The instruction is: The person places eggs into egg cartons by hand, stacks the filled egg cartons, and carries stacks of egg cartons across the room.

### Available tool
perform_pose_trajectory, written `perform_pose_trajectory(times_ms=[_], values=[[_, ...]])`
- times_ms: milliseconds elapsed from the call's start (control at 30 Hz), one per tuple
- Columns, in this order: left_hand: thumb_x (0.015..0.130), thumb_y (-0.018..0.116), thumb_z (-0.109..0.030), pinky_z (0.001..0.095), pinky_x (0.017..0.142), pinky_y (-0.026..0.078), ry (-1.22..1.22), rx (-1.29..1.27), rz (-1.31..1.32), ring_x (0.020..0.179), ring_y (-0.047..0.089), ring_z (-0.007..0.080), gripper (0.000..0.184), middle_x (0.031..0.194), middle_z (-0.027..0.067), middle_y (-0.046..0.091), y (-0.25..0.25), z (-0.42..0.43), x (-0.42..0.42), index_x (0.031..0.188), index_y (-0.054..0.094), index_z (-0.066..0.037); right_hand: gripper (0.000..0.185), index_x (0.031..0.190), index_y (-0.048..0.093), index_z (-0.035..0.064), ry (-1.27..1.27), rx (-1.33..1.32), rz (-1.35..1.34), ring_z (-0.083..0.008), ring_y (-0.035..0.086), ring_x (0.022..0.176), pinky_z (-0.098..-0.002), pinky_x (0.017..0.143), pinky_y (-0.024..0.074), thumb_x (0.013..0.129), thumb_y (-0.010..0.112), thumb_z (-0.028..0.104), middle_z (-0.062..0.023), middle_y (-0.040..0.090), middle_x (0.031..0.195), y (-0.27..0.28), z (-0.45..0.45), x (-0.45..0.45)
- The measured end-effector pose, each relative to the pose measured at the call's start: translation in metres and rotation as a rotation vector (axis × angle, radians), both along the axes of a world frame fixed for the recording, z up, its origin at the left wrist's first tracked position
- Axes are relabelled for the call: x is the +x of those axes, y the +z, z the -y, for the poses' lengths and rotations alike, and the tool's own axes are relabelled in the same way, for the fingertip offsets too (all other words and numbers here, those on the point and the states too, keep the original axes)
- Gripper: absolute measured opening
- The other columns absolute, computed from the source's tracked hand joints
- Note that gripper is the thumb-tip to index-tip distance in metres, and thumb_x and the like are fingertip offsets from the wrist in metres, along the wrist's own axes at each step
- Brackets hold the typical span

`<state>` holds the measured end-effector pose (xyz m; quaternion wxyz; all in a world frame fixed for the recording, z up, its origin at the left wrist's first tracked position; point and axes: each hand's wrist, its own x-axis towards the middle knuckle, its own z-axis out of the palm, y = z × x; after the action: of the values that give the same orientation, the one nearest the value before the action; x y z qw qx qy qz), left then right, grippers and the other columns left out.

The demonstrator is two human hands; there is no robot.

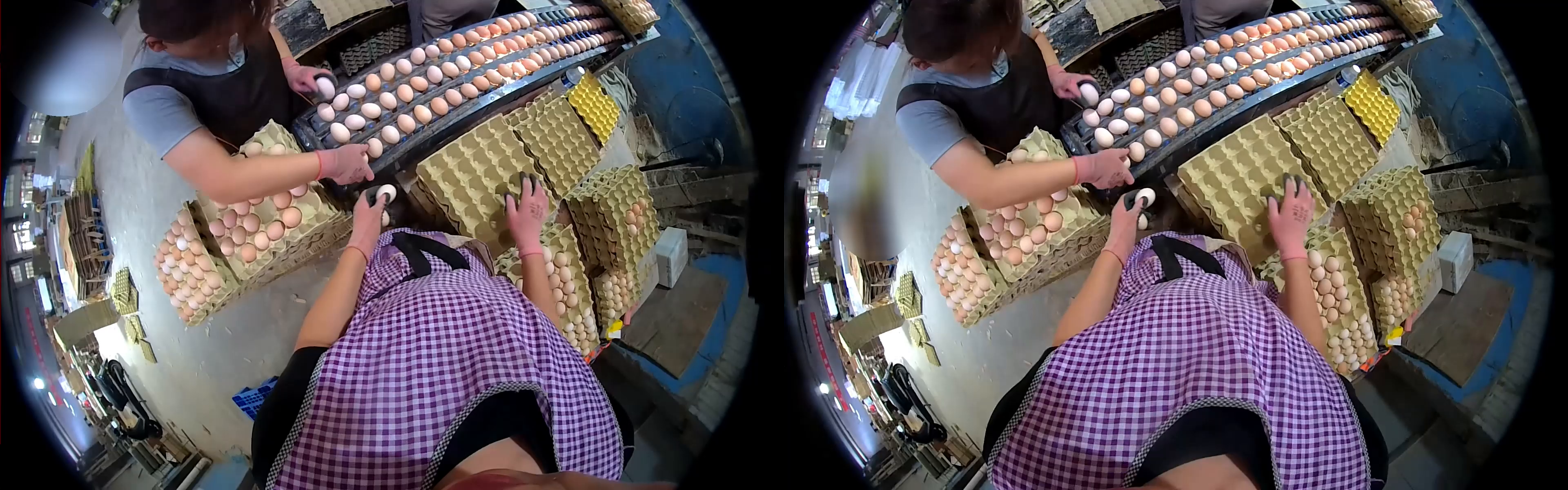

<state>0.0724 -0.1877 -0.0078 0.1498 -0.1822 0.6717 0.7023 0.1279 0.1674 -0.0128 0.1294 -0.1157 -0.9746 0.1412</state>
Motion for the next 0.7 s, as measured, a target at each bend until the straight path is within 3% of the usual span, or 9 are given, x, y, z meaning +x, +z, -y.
perform_pose_trajectory(times_ms=[100,133,167,233,267,533,700], values=[[0.100,0.062,-0.016,0.0275,0.066,0.053,-0.056,-0.172,-0.098,0.082,0.061,0.0110,0.027,0.101,0.0051,0.066,-0.056,0.027,-0.003,0.122,0.063,0.000,0.055,0.141,0.050,0.0089,-0.008,0.088,0.139,-0.0419,0.042,0.135,-0.0561,0.115,0.0288,0.096,0.060,0.039,-0.0229,0.046,0.146,-0.030,-0.019,0.005],[0.100,0.063,-0.017,0.0279,0.067,0.053,0.005,-0.099,-0.047,0.081,0.061,0.0114,0.026,0.099,0.0046,0.066,-0.062,0.028,-0.003,0.120,0.064,0.000,0.056,0.141,0.050,0.0088,-0.020,0.128,0.159,-0.0412,0.040,0.136,-0.0570,0.115,0.0278,0.096,0.058,0.040,-0.0229,0.044,0.149,-0.047,-0.020,0.010],[0.100,0.063,-0.017,0.0279,0.067,0.053,0.008,-0.096,-0.046,0.081,0.061,0.0114,0.026,0.099,0.0046,0.066,-0.052,0.025,-0.003,0.120,0.064,0.000,0.056,0.142,0.050,0.0088,-0.032,0.169,0.179,-0.0405,0.039,0.137,-0.0579,0.115,0.0269,0.097,0.057,0.041,-0.0230,0.041,0.151,-0.056,-0.021,0.013],[0.098,0.065,-0.017,0.0331,0.081,0.049,0.170,0.032,0.104,0.087,0.060,0.0169,0.028,0.102,0.0078,0.068,-0.017,0.018,-0.005,0.117,0.064,0.003,0.055,0.142,0.051,0.0100,-0.049,0.138,0.225,-0.0400,0.038,0.138,-0.0584,0.116,0.0258,0.097,0.057,0.041,-0.0216,0.039,0.153,-0.048,-0.018,0.010],[0.098,0.064,-0.017,0.0319,0.076,0.049,0.157,-0.213,-0.112,0.084,0.058,0.0142,0.025,0.099,0.0058,0.066,-0.022,0.019,-0.007,0.114,0.064,0.002,0.054,0.141,0.052,0.0106,-0.063,0.124,0.223,-0.0401,0.038,0.138,-0.0581,0.116,0.0260,0.097,0.057,0.041,-0.0210,0.039,0.153,-0.047,-0.017,0.011],[0.100,0.062,-0.017,0.0293,0.066,0.051,0.220,-0.027,0.025,0.078,0.059,0.0119,0.023,0.097,0.0042,0.065,-0.022,0.015,-0.010,0.116,0.065,0.000,0.049,0.136,0.057,0.0115,-0.084,0.044,0.169,-0.0401,0.039,0.137,-0.0572,0.115,0.0266,0.095,0.060,0.039,-0.0185,0.039,0.153,-0.046,-0.017,0.010],[0.100,0.063,-0.018,0.0293,0.063,0.053,0.203,-0.063,0.039,0.080,0.060,0.0116,0.024,0.099,0.0044,0.066,-0.057,0.019,-0.020,0.117,0.065,-0.001,0.050,0.135,0.057,0.0107,-0.101,0.009,0.181,-0.0401,0.040,0.136,-0.0578,0.116,0.0261,0.093,0.061,0.038,-0.0182,0.040,0.152,-0.038,-0.014,0.010]])
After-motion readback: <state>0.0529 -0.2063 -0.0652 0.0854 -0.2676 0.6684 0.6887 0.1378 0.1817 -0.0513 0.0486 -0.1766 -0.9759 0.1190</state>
